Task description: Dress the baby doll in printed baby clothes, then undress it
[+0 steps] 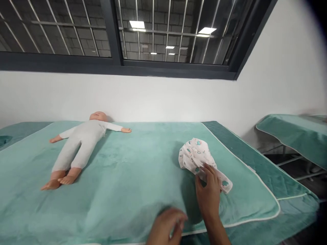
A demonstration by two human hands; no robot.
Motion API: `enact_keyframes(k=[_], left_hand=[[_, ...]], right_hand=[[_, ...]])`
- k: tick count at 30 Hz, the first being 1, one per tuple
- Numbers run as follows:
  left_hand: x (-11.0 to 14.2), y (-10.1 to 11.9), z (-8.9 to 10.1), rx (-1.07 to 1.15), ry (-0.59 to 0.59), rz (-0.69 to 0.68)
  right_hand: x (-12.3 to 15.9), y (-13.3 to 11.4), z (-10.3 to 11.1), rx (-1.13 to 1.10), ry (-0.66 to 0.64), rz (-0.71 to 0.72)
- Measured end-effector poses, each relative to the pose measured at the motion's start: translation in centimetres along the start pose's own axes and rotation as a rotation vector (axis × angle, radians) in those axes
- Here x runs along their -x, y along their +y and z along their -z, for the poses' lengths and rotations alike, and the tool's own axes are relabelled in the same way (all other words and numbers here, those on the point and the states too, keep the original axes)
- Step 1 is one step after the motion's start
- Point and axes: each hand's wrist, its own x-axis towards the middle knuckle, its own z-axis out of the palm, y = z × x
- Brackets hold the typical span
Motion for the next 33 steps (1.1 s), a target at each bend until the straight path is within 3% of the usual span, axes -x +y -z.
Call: enact_keyframes(k=[2,4,6,8,11,15,20,25,28,33], left_hand=[[-3.6,-0.2,2.8,-0.065,0.303,-0.013],[-7.6,-0.1,4.7,-0.137,0.433,-0.057],[-11.3,0.2,5.4,-0.241,0.446,-0.029],[-14.3,0.4,5.3,-0.366,0.386,-0.009],[-16.7,0.5,4.6,-0.398,0.435,-0.027],[-17.3,-0.3,4.3,-0.285,0.521,-0.045],[-17.0,-1.4,5.2,-0.089,0.674,-0.028],[-17.1,-2.2,6.1,0.124,0.881,-0.02],[-17.0,-2.2,6.3,0.161,0.853,-0.076],[-16.5,-1.7,6.0,0.019,0.672,-0.212]], right_hand=[[-0.6,1.2,0.1,0.063,-0.005,-0.003],[-1.1,2.2,-0.1,0.09,-0.005,-0.006],[-1.6,3.0,-0.2,0.119,-0.013,0.006],[-2.3,3.5,-0.1,0.12,-0.051,0.038],[-3.9,3.3,0.4,0.033,-0.145,0.023],[-6.9,0.1,0.9,-0.12,-0.262,-0.015],[-12.6,-5.4,0.8,-0.261,-0.092,-0.041],[-17.9,-7.5,-0.5,-0.501,-0.049,-0.04],[-20.1,-7.9,-1.8,-0.669,-0.12,-0.085],[-24.1,-9.8,-4.0,-0.776,-0.182,-0.112]])
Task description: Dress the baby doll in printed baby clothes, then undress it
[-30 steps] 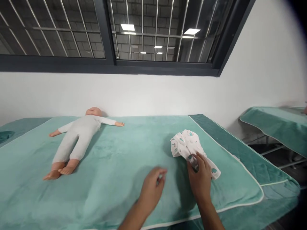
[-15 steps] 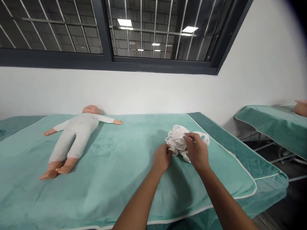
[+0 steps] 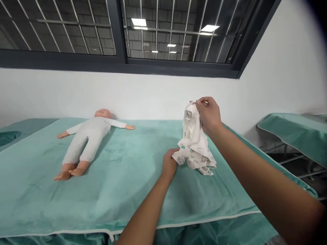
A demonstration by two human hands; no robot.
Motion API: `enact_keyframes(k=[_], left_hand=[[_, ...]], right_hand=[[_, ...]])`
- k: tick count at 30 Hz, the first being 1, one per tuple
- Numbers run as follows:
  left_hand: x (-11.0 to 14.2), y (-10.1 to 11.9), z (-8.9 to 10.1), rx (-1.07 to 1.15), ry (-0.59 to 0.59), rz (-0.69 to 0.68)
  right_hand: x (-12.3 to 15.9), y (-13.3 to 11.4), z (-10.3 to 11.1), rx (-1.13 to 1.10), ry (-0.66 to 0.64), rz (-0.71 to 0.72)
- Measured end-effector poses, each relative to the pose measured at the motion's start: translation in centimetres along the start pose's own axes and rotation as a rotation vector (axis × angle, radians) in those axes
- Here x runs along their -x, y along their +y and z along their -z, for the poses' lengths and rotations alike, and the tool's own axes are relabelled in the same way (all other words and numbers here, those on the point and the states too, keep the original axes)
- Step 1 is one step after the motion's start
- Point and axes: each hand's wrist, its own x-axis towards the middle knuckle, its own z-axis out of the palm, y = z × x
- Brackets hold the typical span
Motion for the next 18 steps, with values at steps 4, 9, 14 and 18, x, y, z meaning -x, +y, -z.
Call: enact_keyframes(k=[4,9,14,18], left_hand=[[0.9,0.6,-0.8,-0.18,-0.183,-0.136],[2.2,1.5,-1.8,-0.471,-0.388,-0.267],[2.9,2.4,-1.1,-0.5,-0.418,-0.281],[2.5,2.3,-0.8,-0.488,-0.344,-0.222]], right_hand=[[-3.6,-1.7,-3.0,0.011,-0.017,0.113],[-7.6,-4.8,-7.4,0.162,-0.054,0.259],[-9.2,-8.2,-10.5,0.279,-0.085,0.254],[-7.0,-8.7,-12.4,0.248,-0.122,0.232]])
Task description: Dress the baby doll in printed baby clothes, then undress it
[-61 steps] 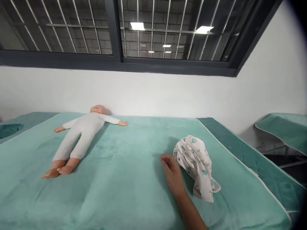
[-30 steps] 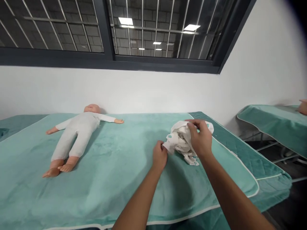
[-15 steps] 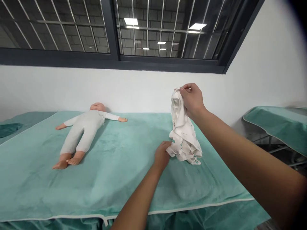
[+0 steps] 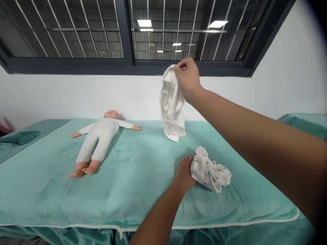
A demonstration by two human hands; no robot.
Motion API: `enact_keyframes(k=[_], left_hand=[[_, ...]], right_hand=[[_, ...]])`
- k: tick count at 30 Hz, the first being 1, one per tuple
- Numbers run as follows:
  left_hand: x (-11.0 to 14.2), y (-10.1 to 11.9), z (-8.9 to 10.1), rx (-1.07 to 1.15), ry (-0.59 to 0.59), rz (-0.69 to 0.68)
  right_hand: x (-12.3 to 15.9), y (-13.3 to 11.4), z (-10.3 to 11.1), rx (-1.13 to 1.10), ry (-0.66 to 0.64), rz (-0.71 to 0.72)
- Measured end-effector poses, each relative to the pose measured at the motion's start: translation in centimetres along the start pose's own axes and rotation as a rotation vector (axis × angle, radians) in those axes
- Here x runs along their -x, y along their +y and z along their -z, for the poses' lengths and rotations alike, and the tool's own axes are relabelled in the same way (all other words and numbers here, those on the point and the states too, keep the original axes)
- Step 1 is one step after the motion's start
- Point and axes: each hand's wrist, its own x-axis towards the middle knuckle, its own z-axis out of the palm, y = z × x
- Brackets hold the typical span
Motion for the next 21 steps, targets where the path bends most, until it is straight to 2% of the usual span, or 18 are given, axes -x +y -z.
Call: enact_keyframes(k=[2,4,6,8,9,11,12,14,17,19,21], left_hand=[[-0.3,-0.4,-0.1,-0.021,0.047,0.071],[-0.1,-0.7,0.0,-0.015,0.136,0.189],[0.9,-1.3,0.4,0.057,0.241,0.29],[2.8,-2.1,1.3,0.143,0.319,0.309],[3.9,-2.7,2.1,0.165,0.337,0.286],[6.0,-4.2,4.1,0.134,0.371,0.257],[6.9,-5.1,5.3,0.089,0.378,0.253],[7.7,-7.0,7.7,-0.038,0.402,0.241],[6.9,-9.6,10.6,-0.258,0.372,0.218],[5.6,-10.9,11.7,-0.365,0.325,0.21],[4.3,-11.7,12.1,-0.405,0.277,0.198]], right_hand=[[2.4,0.7,-0.6,-0.061,-0.02,-0.013],[5.6,2.6,-0.4,-0.085,-0.06,-0.035],[9.4,5.5,1.0,0.069,-0.166,-0.12],[13.8,8.9,3.5,0.314,-0.404,-0.277],[16.2,10.6,5.0,0.348,-0.48,-0.302],[21.2,13.7,8.2,0.39,-0.543,-0.33],[23.8,15.0,9.7,0.437,-0.581,-0.301],[28.5,16.8,12.4,0.49,-0.668,-0.277],[33.6,17.3,14.7,0.546,-0.674,-0.307],[35.3,16.3,14.9,0.603,-0.671,-0.323],[35.8,14.7,14.6,0.64,-0.693,-0.313]])
